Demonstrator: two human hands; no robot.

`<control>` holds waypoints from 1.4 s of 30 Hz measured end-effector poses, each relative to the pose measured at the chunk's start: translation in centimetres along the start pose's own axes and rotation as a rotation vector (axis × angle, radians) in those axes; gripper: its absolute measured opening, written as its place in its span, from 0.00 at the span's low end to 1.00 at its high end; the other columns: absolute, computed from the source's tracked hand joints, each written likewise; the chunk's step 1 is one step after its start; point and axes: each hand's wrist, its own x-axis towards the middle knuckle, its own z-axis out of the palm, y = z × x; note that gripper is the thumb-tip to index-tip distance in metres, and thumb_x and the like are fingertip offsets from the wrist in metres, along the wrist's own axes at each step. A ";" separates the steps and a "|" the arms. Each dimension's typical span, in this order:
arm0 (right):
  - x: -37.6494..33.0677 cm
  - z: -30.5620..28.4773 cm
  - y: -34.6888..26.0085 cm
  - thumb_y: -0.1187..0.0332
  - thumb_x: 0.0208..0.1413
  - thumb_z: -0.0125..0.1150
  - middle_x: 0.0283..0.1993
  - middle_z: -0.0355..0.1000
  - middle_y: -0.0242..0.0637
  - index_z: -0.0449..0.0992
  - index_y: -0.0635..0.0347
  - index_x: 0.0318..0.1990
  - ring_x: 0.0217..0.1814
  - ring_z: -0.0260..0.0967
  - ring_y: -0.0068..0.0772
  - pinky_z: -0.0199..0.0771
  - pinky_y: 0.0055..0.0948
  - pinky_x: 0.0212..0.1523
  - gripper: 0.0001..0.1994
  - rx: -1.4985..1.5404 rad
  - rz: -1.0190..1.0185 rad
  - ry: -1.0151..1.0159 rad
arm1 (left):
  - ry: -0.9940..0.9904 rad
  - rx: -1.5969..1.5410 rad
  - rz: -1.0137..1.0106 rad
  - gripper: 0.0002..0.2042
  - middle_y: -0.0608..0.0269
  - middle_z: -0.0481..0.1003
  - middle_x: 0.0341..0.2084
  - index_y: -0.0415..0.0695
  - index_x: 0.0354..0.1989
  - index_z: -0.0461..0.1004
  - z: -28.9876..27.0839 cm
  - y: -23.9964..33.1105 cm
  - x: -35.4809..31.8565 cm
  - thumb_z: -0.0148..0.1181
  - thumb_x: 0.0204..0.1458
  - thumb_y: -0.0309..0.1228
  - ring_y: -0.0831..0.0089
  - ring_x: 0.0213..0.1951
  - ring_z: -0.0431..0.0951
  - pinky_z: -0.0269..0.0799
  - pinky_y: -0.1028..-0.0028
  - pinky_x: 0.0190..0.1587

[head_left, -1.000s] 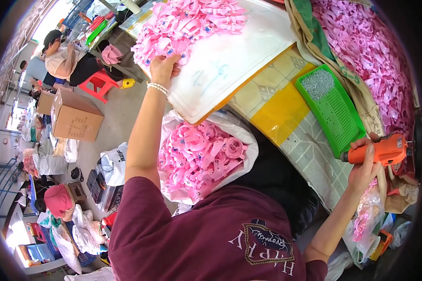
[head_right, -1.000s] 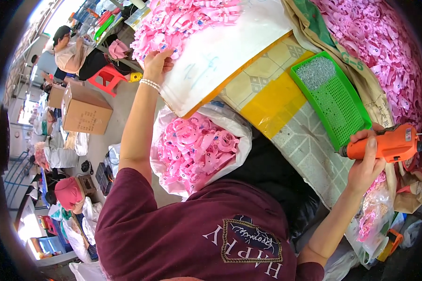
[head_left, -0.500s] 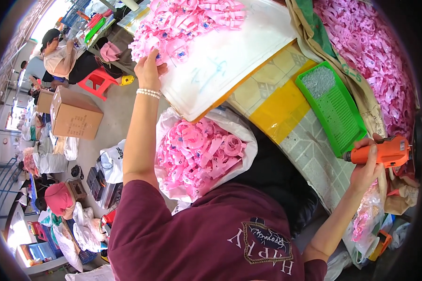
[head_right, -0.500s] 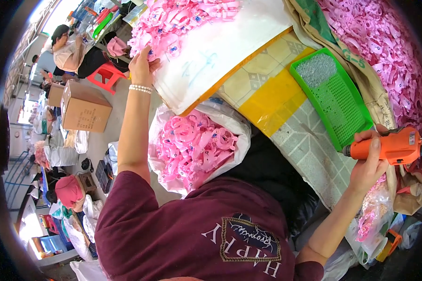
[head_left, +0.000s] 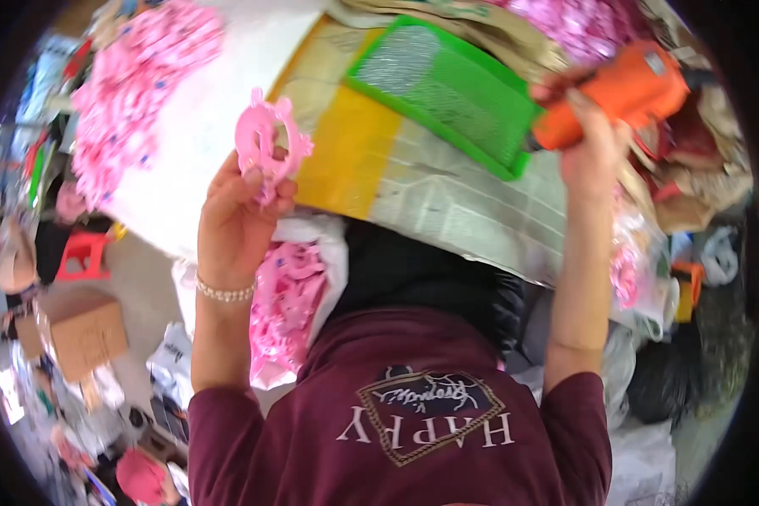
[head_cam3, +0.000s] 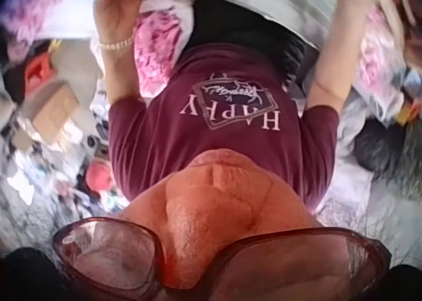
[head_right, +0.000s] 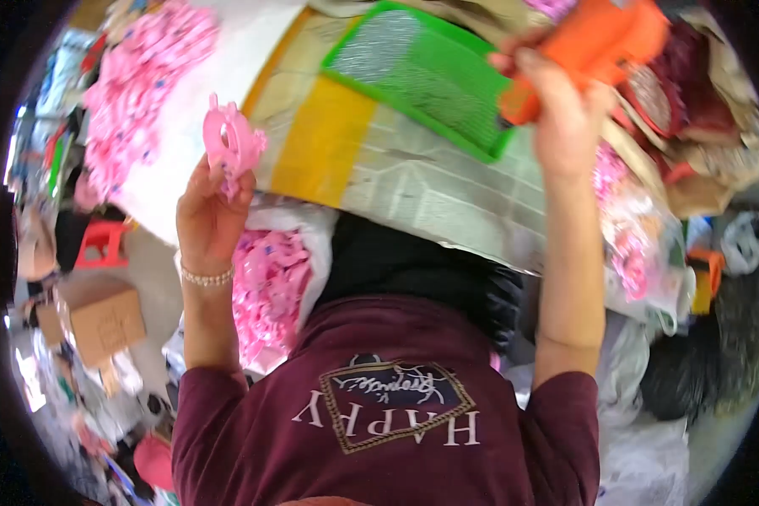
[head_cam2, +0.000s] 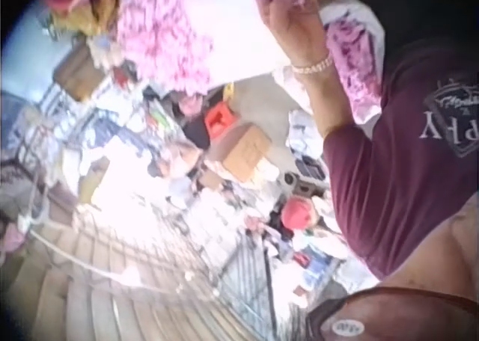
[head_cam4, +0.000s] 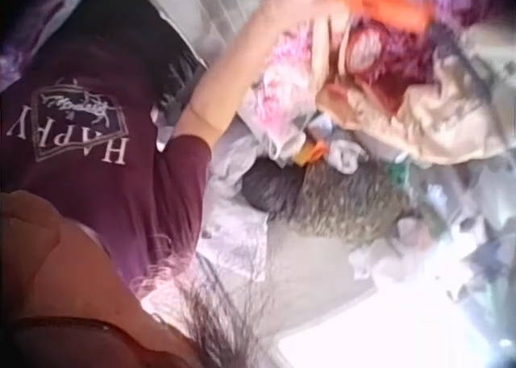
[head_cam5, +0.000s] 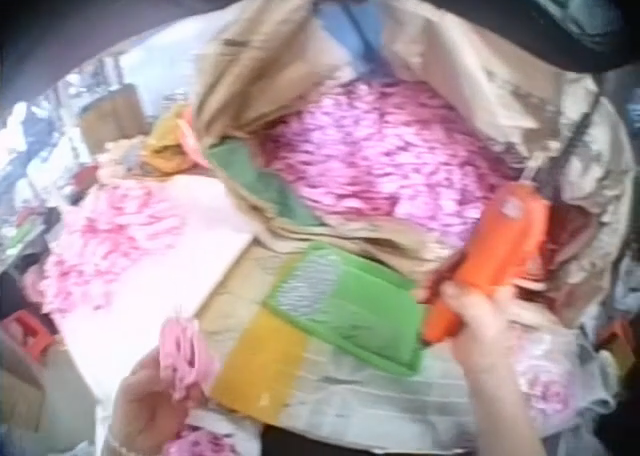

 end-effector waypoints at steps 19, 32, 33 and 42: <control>1.2 0.5 3.2 0.52 0.59 0.49 0.24 0.63 0.35 0.64 0.63 0.42 0.21 0.64 0.26 0.66 0.24 0.24 0.20 0.097 0.101 0.205 | -0.112 -0.137 -0.547 0.14 0.55 0.71 0.47 0.40 0.52 0.60 6.5 -12.8 3.9 0.46 0.61 0.33 0.63 0.41 0.78 0.75 0.67 0.42; 1.8 0.1 5.6 0.50 0.55 0.53 0.33 0.64 0.38 0.61 0.62 0.42 0.21 0.64 0.29 0.67 0.27 0.19 0.23 0.149 0.044 0.299 | -0.088 -0.092 -0.554 0.22 0.54 0.69 0.49 0.39 0.57 0.56 6.6 -13.3 4.6 0.54 0.55 0.26 0.59 0.44 0.77 0.75 0.67 0.46; 1.8 0.4 5.5 0.49 0.54 0.54 0.32 0.64 0.38 0.61 0.62 0.42 0.21 0.64 0.29 0.67 0.27 0.18 0.23 0.144 0.039 0.325 | -0.112 -0.001 -0.531 0.24 0.55 0.69 0.48 0.40 0.57 0.56 6.7 -13.3 4.6 0.57 0.53 0.24 0.60 0.45 0.77 0.75 0.68 0.46; 1.5 -0.8 6.1 0.44 0.52 0.53 0.23 0.63 0.38 0.65 0.63 0.38 0.19 0.63 0.30 0.65 0.26 0.18 0.27 0.167 0.119 0.208 | -0.105 0.035 -0.579 0.31 0.58 0.67 0.48 0.41 0.58 0.53 7.0 -12.8 5.1 0.62 0.47 0.20 0.62 0.43 0.78 0.75 0.69 0.45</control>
